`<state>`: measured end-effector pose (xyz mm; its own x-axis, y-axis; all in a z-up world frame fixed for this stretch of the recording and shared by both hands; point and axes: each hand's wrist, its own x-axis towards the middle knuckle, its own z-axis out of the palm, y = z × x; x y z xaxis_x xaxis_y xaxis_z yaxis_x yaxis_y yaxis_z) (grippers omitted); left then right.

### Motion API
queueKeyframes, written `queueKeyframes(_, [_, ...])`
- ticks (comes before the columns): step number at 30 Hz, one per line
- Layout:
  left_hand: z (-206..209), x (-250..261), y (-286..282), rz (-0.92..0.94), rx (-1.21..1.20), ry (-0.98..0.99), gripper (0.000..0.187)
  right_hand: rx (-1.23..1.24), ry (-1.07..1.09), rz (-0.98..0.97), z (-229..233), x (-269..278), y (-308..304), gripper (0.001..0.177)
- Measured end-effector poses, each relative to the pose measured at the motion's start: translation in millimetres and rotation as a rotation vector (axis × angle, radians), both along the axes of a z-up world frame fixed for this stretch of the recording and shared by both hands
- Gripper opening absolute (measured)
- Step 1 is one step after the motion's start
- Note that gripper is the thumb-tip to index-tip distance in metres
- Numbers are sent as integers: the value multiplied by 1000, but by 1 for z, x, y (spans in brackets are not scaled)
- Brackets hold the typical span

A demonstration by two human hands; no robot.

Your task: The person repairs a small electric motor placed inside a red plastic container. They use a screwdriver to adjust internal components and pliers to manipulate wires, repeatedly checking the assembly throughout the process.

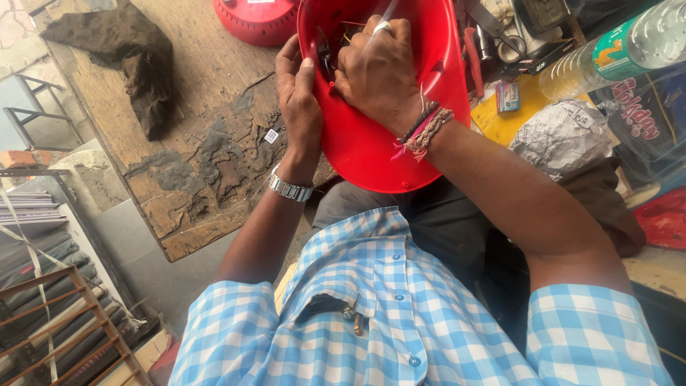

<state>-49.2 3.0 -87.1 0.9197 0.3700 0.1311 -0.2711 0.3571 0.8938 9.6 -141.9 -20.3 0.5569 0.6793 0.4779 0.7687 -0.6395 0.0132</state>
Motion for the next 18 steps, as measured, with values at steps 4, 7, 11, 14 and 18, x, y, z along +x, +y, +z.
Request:
queueKeyframes(4, [5, -3, 0, -6, 27, 21, 40, 39, 31, 31, -1, 0, 0, 23])
queueKeyframes(7, [8, -3, 0, -20, 30, 34, 40, 68, 66, 59, -1, 0, 0, 21])
queueKeyframes(11, [11, -6, 0, -23, 72, 82, 41, 78, 93, 87, 0, 3, -1, 21])
queueKeyframes(14, [10, -5, 0, -25, 61, 79, 41, 57, 83, 81, 0, 3, -1, 22])
queueKeyframes(18, [5, -3, -1, -17, 22, 29, 39, 42, 67, 76, -2, 4, 0, 23])
